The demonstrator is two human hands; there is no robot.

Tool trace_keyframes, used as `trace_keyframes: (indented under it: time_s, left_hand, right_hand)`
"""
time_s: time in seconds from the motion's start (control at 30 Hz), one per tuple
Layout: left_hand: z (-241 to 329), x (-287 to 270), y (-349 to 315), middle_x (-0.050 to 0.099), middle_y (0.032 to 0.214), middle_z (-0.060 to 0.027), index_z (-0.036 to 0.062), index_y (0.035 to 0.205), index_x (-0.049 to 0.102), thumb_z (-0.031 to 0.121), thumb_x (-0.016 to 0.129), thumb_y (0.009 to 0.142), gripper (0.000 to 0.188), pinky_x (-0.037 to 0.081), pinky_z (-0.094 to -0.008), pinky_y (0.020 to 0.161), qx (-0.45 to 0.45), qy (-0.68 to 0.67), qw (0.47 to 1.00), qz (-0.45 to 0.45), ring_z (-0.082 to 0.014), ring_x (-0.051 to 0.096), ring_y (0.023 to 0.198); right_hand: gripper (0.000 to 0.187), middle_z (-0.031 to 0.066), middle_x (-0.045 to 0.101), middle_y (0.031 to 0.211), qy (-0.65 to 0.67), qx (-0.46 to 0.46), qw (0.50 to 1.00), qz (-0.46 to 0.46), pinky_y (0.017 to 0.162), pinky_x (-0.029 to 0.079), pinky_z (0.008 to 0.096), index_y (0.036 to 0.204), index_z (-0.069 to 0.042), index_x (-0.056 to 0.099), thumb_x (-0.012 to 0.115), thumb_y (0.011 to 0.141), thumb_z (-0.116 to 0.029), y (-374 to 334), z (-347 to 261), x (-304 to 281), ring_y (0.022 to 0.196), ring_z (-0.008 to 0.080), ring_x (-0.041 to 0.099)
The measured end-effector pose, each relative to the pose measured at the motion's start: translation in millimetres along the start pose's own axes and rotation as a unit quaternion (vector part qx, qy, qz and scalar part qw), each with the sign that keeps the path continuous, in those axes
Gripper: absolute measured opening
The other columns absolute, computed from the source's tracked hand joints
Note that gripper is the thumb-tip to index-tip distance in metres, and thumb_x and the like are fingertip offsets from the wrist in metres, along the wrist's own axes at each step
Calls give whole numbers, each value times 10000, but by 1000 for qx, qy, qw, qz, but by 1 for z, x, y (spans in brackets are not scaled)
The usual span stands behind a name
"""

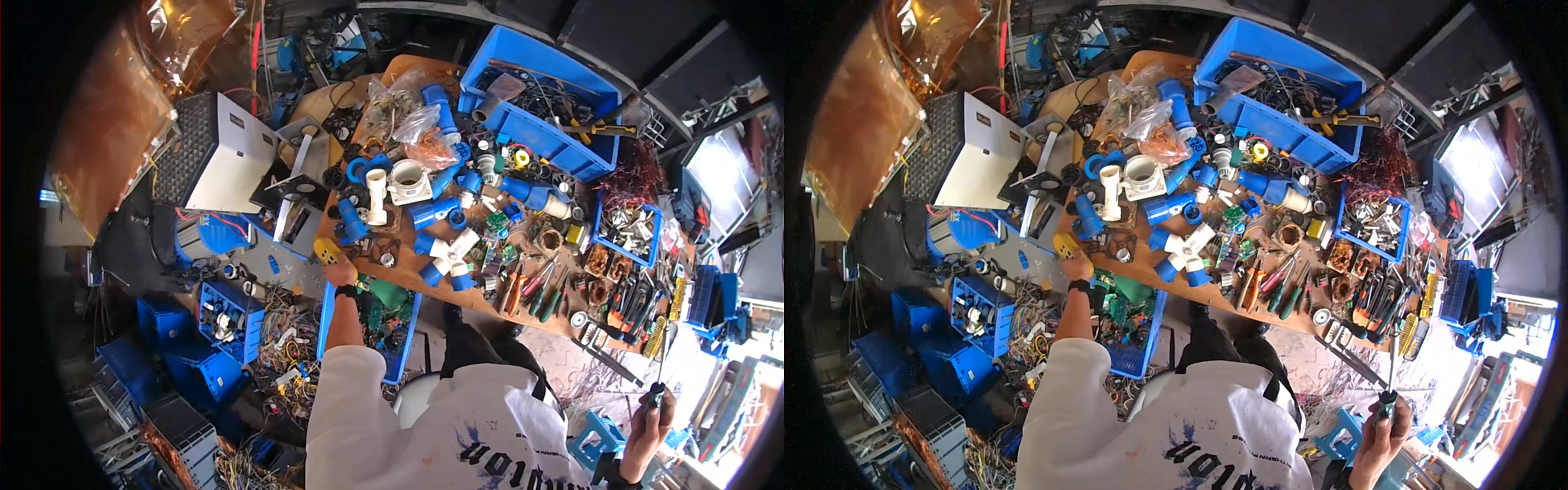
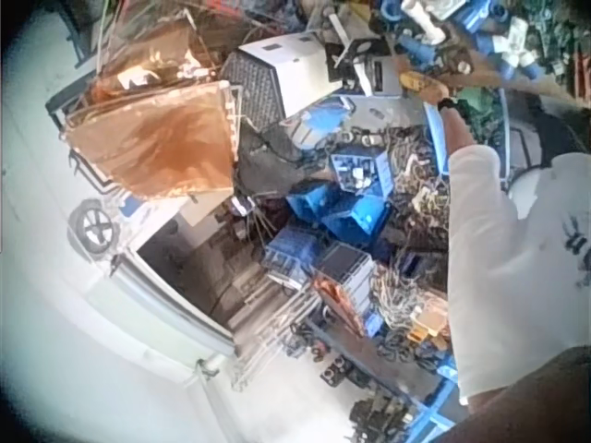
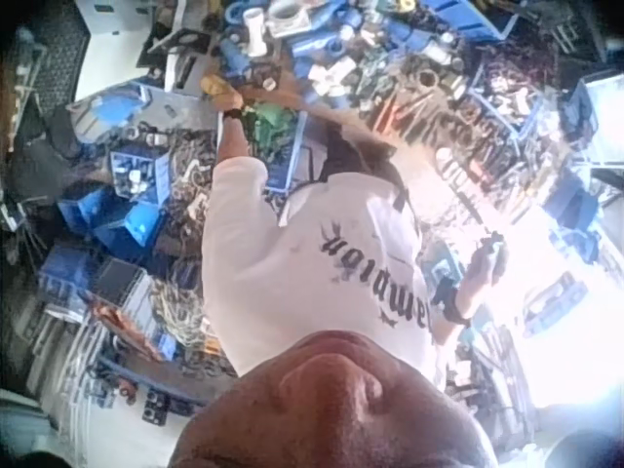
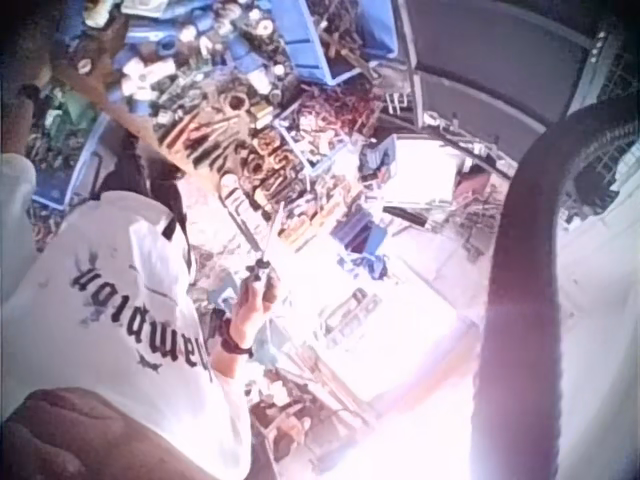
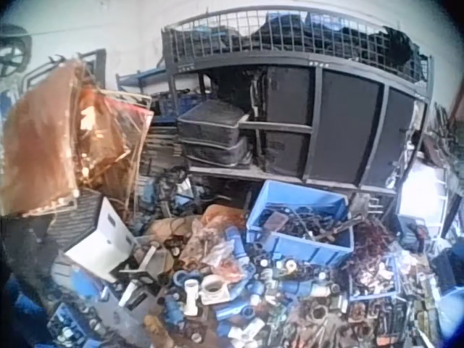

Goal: The person selects various metal bits from a yellow organizer case and inserts them into a green-handled screwdriver. They repeatedly test the fit of the bits and occasionally use the screwdriver to interact with a yellow plastic object on the cluttered workbench.

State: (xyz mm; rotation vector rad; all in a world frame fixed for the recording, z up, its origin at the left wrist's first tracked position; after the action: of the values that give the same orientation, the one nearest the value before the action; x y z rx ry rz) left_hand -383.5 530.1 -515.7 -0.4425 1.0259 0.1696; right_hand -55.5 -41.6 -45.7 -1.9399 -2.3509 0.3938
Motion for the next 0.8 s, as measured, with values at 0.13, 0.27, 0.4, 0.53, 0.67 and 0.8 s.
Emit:
trace_keyframes:
  time_s: [0.13,0.27,0.4,0.53,0.67,0.8]
  left_hand:
    - [17,11,-4,560,990,-284,-139,1058,415,490,644,787,723,522,-460,748,-45,45,998,30,-383,618,858]
    - [34,9,-7,584,924,-263,-127,1002,460,492,657,780,686,532,-451,701,-15,88,995,42,-381,627,810]
    - [24,15,0,619,887,-240,-104,952,513,449,678,782,601,537,-444,660,9,43,997,58,-366,641,798]
    - [1,-20,62,654,913,-216,-108,1016,548,417,674,799,582,538,-447,686,146,-75,985,61,-303,655,833]
    - [25,-23,7,558,1052,-260,-131,1152,455,394,630,837,637,507,-486,770,-6,42,993,112,-405,580,940]
    - [76,-57,-55,508,1061,-277,-125,1144,444,318,627,848,563,458,-473,815,230,-102,936,247,-402,546,928]
  right_hand:
    - [380,52,578,897,-37,-15,997,71,446,299,136,1208,-46,515,631,864,-157,-10,0,-3,585,21,428]
    - [408,73,626,859,-34,-3,994,104,433,296,145,1165,-68,527,698,814,-186,-16,-9,6,546,17,443]
    - [396,73,640,823,-52,7,993,110,410,264,142,1135,-75,559,721,802,-217,-15,-7,0,488,8,407]
    - [372,75,642,827,-4,1,999,46,406,280,139,1120,-72,570,714,806,-212,-7,-1,5,492,13,418]
    - [360,49,630,836,-26,7,999,46,411,280,133,1132,-62,558,691,826,-198,-9,-4,-1,512,5,420]
    - [348,83,650,841,-1,7,999,33,422,289,157,1101,-55,582,711,807,-190,-6,-8,-11,498,27,422]
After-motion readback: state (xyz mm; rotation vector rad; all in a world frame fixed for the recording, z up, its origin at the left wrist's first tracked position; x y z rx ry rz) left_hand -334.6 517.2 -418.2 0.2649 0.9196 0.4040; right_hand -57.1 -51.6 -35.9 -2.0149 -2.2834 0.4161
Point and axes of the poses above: each hand's wrist, its own y-axis towards the middle knuckle, its own x-axis out of the palm, z = x × y, the point moved 3 cm from there along y, towards the middle knuckle
